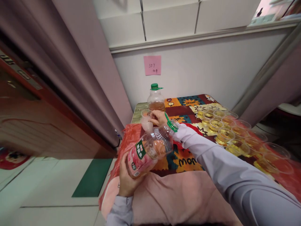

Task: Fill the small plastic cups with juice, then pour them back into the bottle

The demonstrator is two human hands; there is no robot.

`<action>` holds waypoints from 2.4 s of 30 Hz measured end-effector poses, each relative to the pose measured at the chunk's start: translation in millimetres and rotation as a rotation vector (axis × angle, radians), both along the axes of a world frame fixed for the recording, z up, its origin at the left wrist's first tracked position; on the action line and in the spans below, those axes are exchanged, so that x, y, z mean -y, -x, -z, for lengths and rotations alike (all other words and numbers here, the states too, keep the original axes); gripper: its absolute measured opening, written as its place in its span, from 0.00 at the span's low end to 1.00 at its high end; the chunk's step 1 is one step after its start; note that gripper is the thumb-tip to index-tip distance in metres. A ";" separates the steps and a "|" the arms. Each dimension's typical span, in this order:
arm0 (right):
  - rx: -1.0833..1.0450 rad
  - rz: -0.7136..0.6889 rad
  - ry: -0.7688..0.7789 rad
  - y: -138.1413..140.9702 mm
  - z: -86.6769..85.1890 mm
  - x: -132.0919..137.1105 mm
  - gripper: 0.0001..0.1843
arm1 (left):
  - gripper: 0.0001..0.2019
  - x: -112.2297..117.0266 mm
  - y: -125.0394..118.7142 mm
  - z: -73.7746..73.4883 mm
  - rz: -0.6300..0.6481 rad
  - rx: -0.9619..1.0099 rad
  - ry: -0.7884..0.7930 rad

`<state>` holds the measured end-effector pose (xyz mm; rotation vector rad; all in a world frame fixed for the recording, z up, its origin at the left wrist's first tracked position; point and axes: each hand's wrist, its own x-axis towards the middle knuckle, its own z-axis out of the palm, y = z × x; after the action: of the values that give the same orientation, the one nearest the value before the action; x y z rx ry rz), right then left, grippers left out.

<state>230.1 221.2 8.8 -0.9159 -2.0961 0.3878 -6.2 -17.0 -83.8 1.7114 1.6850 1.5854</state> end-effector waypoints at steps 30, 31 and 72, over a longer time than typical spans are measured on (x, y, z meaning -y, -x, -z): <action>0.504 0.517 0.091 -169.0 55.0 119.8 0.26 | 0.54 -5.3 1.5 -0.6 0.029 -0.066 -0.005; 0.495 0.532 0.105 -168.4 55.5 121.0 0.31 | 0.54 -5.2 1.3 -0.8 0.031 -0.062 -0.008; -1.146 -0.515 1.010 -33.1 89.3 153.0 0.71 | 0.65 -1.9 2.0 1.1 0.119 0.155 0.109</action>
<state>263.2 68.2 -80.6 -0.3904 -0.9242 1.8319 -8.2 -15.0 -84.9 1.5631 1.5358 1.5024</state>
